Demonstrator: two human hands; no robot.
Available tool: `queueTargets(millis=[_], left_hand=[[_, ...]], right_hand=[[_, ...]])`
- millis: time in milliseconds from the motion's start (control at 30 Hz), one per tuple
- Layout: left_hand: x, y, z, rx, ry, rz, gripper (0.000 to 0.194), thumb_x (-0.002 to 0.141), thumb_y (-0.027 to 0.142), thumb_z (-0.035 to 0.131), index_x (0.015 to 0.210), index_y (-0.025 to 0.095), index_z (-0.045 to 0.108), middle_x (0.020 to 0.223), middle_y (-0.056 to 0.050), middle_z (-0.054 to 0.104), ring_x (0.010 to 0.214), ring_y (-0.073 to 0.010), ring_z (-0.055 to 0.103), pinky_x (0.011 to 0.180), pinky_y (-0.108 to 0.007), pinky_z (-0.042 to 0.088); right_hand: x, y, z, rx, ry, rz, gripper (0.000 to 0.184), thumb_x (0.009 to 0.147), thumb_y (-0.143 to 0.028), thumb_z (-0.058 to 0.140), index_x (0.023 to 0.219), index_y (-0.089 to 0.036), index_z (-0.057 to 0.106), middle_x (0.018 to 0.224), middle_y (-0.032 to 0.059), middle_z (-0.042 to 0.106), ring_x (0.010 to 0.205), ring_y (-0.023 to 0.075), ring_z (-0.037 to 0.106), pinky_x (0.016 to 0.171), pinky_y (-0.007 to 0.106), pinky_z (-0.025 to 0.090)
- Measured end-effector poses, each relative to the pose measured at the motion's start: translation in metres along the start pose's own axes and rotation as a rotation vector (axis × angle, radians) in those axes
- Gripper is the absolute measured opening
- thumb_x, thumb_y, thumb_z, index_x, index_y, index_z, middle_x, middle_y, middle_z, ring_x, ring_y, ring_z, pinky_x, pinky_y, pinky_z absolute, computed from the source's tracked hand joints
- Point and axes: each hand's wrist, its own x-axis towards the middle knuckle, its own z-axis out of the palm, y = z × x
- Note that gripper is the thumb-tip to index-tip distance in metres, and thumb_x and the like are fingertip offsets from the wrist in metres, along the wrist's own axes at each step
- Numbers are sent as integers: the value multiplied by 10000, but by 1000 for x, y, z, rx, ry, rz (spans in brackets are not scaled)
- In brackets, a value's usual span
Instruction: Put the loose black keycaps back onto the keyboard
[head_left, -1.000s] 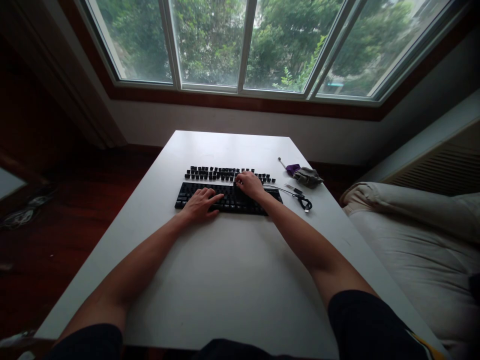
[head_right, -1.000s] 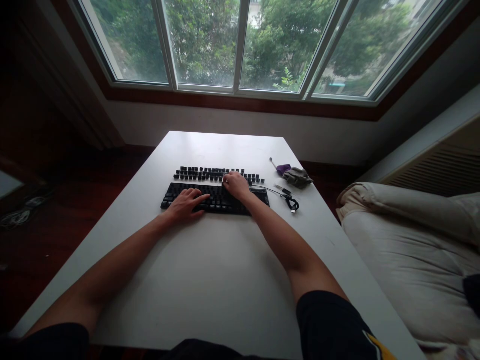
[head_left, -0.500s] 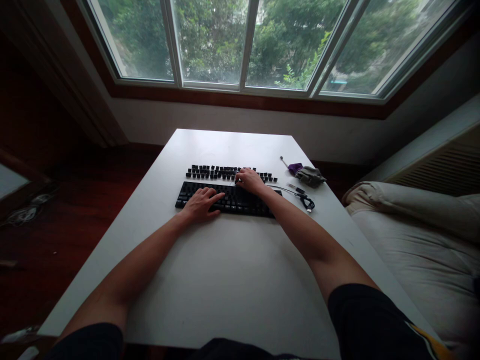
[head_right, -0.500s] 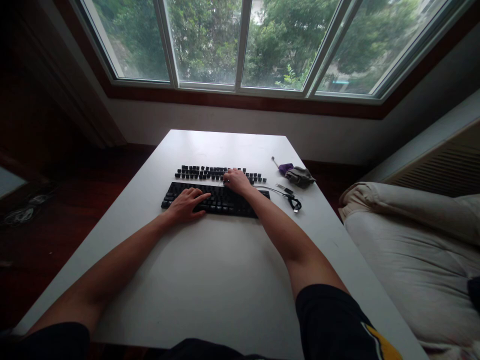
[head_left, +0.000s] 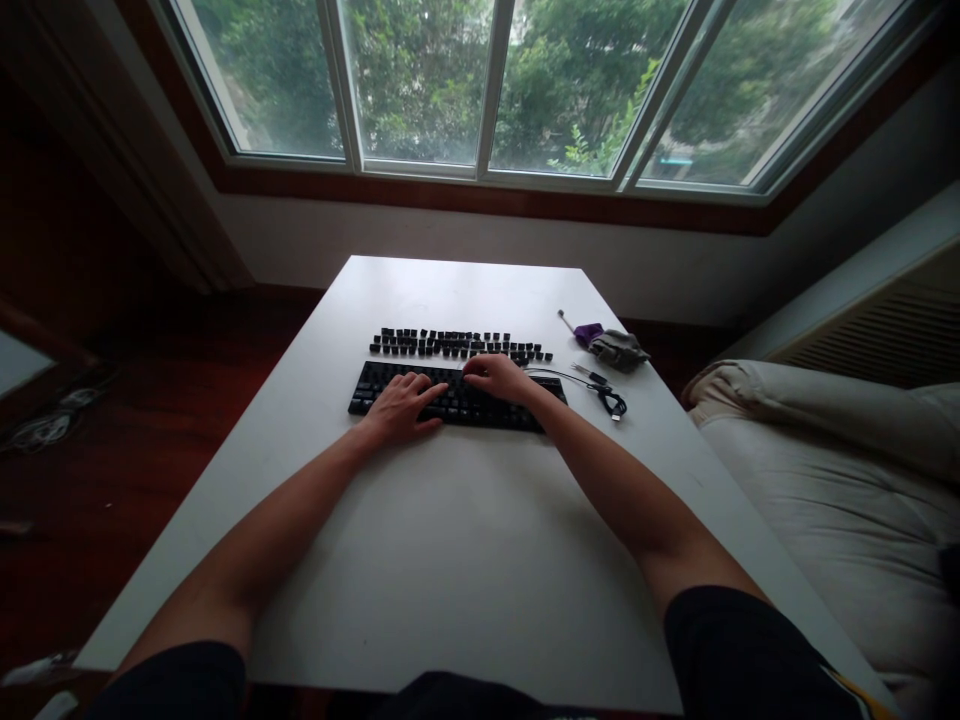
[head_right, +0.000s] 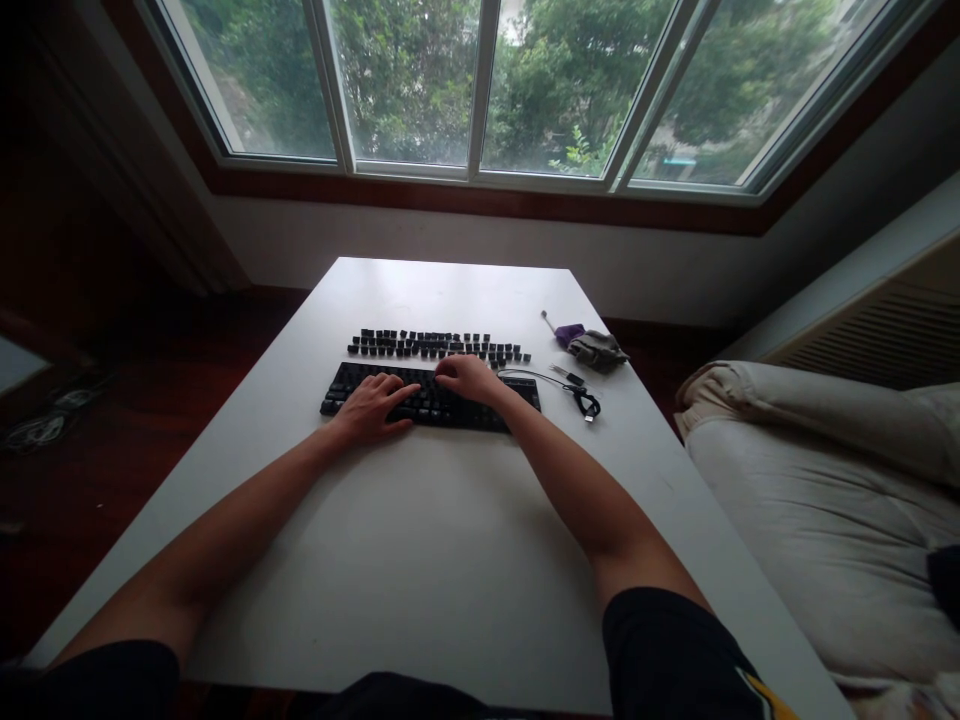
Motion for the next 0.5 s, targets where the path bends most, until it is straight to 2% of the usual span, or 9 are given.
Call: queueTargets(millis=[67, 133, 500], left_hand=[[0, 1, 1, 4, 2, -3, 670, 885, 510, 628, 1488, 257, 479, 1227, -121, 552, 1091, -302, 487, 941, -443, 395], [0, 1, 1, 6, 4, -4, 665, 885, 510, 629, 1482, 254, 487, 1232, -123, 553, 1091, -301, 490, 944, -446, 396], [0, 2, 2, -21, 26, 51, 599, 907, 460, 609, 1450, 224, 519, 1305, -131, 556, 1177, -310, 495, 983, -460, 410]], right_hand=[[-5, -7, 0, 51, -106, 33, 170, 882, -286, 654, 989, -207, 761, 880, 1, 733, 783, 138, 631, 702, 232, 422], [-7, -12, 1, 49, -157, 60, 171, 874, -285, 658, 978, -204, 768, 849, -4, 733, 760, 133, 630, 679, 226, 410], [-4, -28, 6, -253, -166, 74, 147, 873, -281, 659, 955, -225, 767, 892, 21, 746, 809, 166, 643, 670, 238, 376]])
